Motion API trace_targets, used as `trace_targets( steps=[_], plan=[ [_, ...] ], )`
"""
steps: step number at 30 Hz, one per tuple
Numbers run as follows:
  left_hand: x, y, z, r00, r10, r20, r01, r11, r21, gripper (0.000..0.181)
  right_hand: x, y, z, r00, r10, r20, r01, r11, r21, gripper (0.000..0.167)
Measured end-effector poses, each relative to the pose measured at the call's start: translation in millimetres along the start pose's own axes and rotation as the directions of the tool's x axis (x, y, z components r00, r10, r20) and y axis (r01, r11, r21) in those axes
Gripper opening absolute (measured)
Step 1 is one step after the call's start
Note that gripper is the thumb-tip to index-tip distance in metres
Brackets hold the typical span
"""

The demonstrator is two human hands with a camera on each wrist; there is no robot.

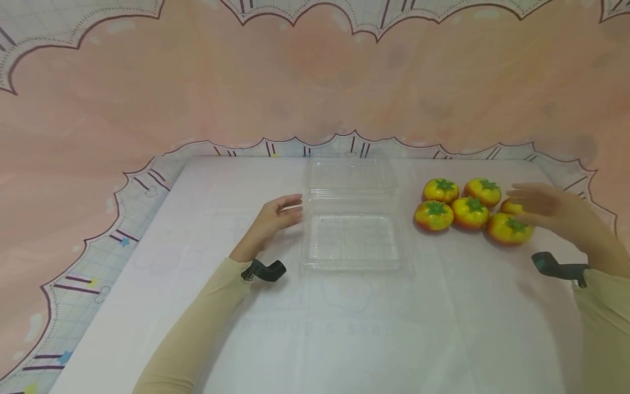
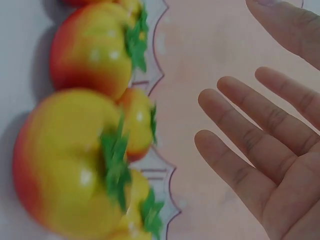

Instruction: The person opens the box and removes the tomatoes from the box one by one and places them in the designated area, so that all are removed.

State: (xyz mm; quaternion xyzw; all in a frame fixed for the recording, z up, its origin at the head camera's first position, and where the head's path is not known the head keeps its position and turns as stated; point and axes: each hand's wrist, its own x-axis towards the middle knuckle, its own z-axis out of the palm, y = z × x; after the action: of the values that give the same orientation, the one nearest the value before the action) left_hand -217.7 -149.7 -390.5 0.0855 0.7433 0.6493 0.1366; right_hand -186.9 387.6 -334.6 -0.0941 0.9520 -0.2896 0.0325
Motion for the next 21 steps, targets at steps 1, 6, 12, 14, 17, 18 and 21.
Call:
trace_targets(
  steps=[1,6,12,14,17,18,21],
  plan=[
    [0.4,0.8,-1.1,1.000,0.002,-0.004,-0.002,1.000,0.000,0.055,1.6,-4,0,1.000,-0.003,0.001,0.003,1.000,0.012,0.063],
    [3.4,7.6,-7.9,1.000,0.013,-0.027,-0.014,1.000,-0.025,0.055,11.7,-22,3,0.997,-0.076,-0.011,0.077,0.994,0.072,0.056],
    [5.4,21.1,-12.8,0.998,0.045,-0.043,-0.047,0.998,-0.042,0.052,23.8,-47,7,0.992,-0.124,-0.010,0.124,0.990,0.064,0.057],
    [6.7,24.6,-13.6,0.997,0.060,-0.043,-0.062,0.997,-0.038,0.053,28.1,-54,10,0.987,-0.158,-0.023,0.159,0.986,0.046,0.057],
    [8.3,29.7,-14.2,0.996,0.078,-0.052,-0.079,0.996,-0.032,0.053,34.3,-65,13,0.981,-0.194,-0.028,0.195,0.980,0.027,0.055],
    [9.0,31.3,-14.3,0.995,0.086,-0.053,-0.088,0.996,-0.030,0.053,36.5,-68,14,0.980,-0.196,-0.022,0.197,0.980,0.039,0.055],
    [10.4,36.4,-14.5,0.992,0.109,-0.062,-0.111,0.994,-0.023,0.052,43.6,-79,16,0.983,-0.182,-0.005,0.182,0.981,0.067,0.057]
  ],
)
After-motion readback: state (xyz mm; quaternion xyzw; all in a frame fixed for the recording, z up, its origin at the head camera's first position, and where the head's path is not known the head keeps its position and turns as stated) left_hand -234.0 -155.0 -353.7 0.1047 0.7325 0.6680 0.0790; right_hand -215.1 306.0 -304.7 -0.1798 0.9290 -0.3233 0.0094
